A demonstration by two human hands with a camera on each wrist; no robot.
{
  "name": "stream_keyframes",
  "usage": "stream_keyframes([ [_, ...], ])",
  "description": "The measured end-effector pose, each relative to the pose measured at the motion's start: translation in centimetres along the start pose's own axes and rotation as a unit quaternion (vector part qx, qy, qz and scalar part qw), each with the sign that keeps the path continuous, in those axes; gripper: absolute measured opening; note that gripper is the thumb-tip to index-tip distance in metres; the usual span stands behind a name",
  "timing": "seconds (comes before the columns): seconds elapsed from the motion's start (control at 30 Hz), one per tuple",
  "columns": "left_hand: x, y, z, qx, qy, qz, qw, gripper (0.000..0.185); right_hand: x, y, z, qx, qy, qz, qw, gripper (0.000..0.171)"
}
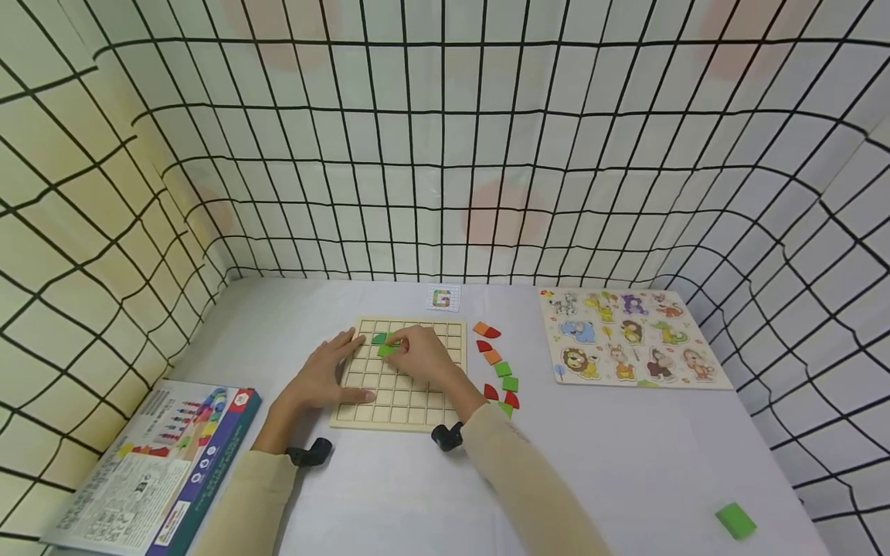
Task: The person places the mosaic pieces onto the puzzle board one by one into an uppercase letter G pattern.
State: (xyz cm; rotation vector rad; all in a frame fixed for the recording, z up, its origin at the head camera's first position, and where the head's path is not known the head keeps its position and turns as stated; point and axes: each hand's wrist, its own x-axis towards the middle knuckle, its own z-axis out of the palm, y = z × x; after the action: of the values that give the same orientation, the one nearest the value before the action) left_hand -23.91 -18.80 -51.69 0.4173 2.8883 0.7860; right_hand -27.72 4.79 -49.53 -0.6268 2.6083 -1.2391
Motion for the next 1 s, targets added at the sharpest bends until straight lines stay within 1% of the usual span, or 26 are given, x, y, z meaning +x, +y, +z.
stream_keyframes([
  [0.13, 0.1, 0.2, 0.0, -0.005, 0.001, 0.008, 1.0000, 0.118, 0.5, -0.1, 0.7, -0.001, -0.003, 0.010, 1.000, 0.029],
  [0.23, 0.2, 0.3, 0.1, -0.004, 0.000, 0.007, 1.0000, 0.117, 0.9, -0.2, 1.1, -0.011, -0.001, 0.014, 1.000, 0.029],
  [0.43, 0.2, 0.3, -0.2, 0.000, -0.006, 0.003, 1.0000, 0.116, 1.4, -0.7, 1.3, -0.036, 0.002, 0.029, 0.999, 0.029],
  [0.57, 0.2, 0.2, -0.3, 0.003, -0.006, 0.000, 1.0000, 0.116, 1.6, -1.1, 1.3, -0.042, 0.002, 0.030, 0.999, 0.029],
  [0.8, -0.1, 0.1, -0.3, -0.005, -0.008, -0.002, 0.9999, 0.116, 1.6, -1.1, 1.6, -0.044, 0.000, 0.037, 0.998, 0.030],
  [1.0, -0.2, -0.1, -0.3, -0.012, -0.004, -0.001, 0.9999, 0.116, 1.5, -0.6, 1.8, -0.023, 0.010, 0.036, 0.999, 0.028],
])
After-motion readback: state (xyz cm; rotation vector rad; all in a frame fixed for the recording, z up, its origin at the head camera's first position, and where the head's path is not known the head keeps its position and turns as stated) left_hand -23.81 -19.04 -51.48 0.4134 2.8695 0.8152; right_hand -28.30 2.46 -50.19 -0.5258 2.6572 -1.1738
